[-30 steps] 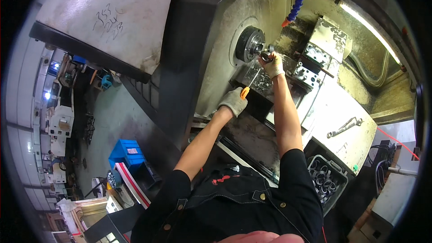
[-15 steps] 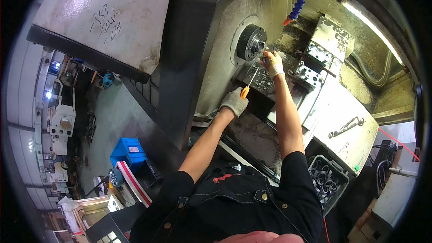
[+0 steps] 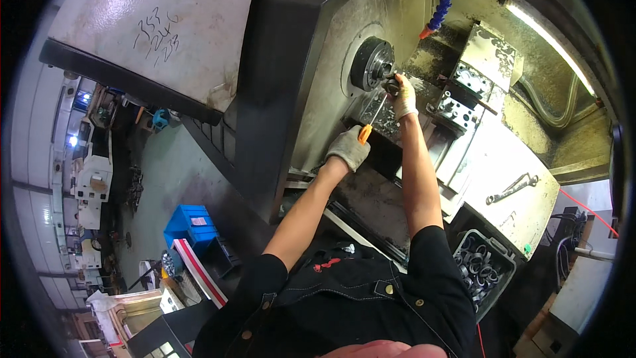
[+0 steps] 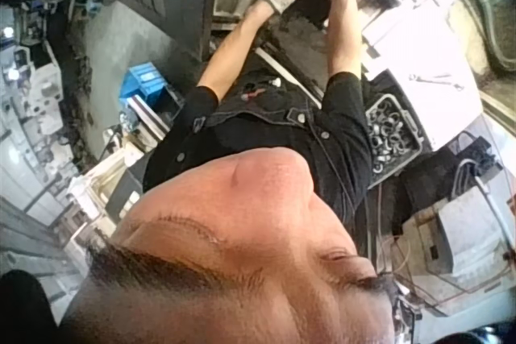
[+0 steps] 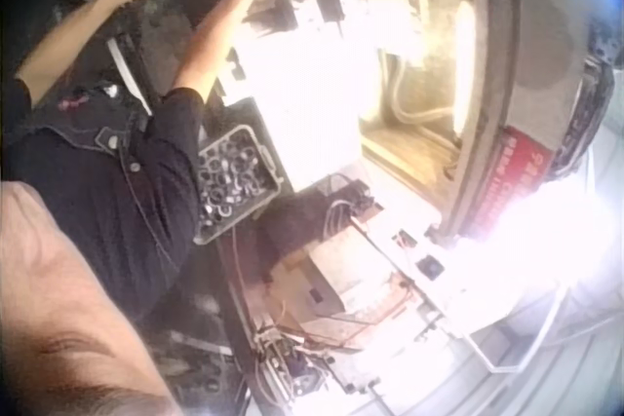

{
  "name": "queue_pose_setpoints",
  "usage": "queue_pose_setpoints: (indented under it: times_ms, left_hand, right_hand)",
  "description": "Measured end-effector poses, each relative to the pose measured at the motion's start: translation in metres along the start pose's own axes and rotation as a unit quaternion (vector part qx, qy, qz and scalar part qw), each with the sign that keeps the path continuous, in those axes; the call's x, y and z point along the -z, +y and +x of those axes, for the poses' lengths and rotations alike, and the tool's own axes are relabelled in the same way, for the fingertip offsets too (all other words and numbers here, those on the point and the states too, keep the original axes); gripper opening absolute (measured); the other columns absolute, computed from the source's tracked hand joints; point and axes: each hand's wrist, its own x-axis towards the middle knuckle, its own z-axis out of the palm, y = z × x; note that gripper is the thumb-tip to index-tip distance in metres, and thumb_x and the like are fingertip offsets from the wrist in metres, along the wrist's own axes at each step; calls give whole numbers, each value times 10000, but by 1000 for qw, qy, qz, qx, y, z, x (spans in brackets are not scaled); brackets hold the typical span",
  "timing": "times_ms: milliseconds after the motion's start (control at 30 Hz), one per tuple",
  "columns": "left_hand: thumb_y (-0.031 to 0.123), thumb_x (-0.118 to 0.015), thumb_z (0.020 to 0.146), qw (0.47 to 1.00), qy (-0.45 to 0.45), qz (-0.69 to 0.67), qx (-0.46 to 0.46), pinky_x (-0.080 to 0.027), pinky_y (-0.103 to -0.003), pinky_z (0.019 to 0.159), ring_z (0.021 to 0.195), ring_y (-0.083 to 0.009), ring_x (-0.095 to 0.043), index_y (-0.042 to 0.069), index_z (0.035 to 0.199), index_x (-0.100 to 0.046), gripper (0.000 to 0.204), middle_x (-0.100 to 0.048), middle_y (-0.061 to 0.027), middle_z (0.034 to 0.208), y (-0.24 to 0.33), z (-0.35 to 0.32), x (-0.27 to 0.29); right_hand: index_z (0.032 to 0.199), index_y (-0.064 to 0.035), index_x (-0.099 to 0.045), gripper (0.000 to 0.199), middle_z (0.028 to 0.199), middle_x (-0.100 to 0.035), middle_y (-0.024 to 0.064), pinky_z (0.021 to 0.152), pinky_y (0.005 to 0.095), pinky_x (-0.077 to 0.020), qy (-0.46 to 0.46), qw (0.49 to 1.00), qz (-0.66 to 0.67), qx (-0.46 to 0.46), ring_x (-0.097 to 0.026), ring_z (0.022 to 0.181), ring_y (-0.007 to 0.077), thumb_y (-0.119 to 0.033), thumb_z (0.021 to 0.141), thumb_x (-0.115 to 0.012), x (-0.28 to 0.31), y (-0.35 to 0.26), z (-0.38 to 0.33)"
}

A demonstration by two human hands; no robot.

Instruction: The person operates a CNC lathe, repeatedly picking up small metal rings from a bin and placing them into the machine's chuck. They use a screwdriver to secure the rings in place before closing the machine door. The process is repeated for several items.

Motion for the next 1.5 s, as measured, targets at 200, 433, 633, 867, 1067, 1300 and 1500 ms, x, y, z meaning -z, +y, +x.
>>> queue_pose_setpoints:
  times_ms: [200, 433, 633, 867, 1067, 1300, 1500]
  left_hand:
    - [204, -562, 766, 1000, 15, -7, -6, -480, -459, 795, 921, -424, -586, 63, 1013, -560, 285, -630, -226, 954, -5, 3, -1]
    - [226, -569, 772, 1000, 20, 14, 15, -475, -463, 801, 943, -416, -584, 63, 1027, -561, 303, -630, -224, 977, 10, 18, 6]
    - [236, -567, 768, 999, -3, 39, 33, -472, -448, 828, 968, -403, -584, 56, 1047, -560, 332, -623, -228, 1014, 11, 25, 10]
    - [213, -548, 764, 998, -24, 43, 46, -471, -448, 837, 972, -403, -585, 53, 1045, -567, 323, -623, -227, 1018, 2, 29, 5]
    - [201, -550, 760, 996, -13, 58, 70, -473, -441, 841, 985, -399, -587, 56, 1035, -582, 312, -626, -225, 1037, 16, 23, 15]
    - [183, -551, 765, 998, -27, 3, 54, -468, -438, 871, 1013, -391, -590, 40, 1050, -592, 322, -624, -229, 1065, 25, 28, 34]
    - [194, -553, 762, 998, -37, 33, 38, -468, -428, 851, 990, -394, -590, 47, 1042, -586, 317, -629, -228, 1032, 28, 26, 27]
  right_hand:
    - [1090, -140, -556, 306, 908, -648, 18, 464, 210, -432, -39, 999, 13, 10, -651, 726, 159, -311, 848, -632, -2, -17, -18]
    - [1064, -133, -591, 267, 826, -652, -4, 419, 198, -397, -72, 995, 63, -16, -620, 677, 111, -281, 849, -646, 13, -17, -16]
    - [1005, -115, -574, 242, 793, -645, 42, 407, 193, -375, -87, 991, 92, -40, -599, 634, 118, -302, 863, -630, 16, -11, -18]
    - [1127, -162, -505, 333, 903, -608, 38, 395, 203, -382, -81, 987, 134, -42, -632, 706, 167, -299, 859, -646, 11, -6, -19]
    - [1145, -129, -509, 401, 872, -602, 20, 401, 200, -374, -106, 992, 56, -47, -622, 678, 136, -277, 815, -682, 17, -2, -10]
    - [1201, -96, -536, 448, 896, -620, 25, 421, 203, -388, -82, 986, -128, 74, -616, 704, 106, -216, 799, -694, -7, -14, -37]
    - [1133, -86, -590, 406, 897, -634, 14, 439, 210, -373, -35, 947, -229, 223, -600, 667, 79, -271, 793, -711, 4, -10, -19]
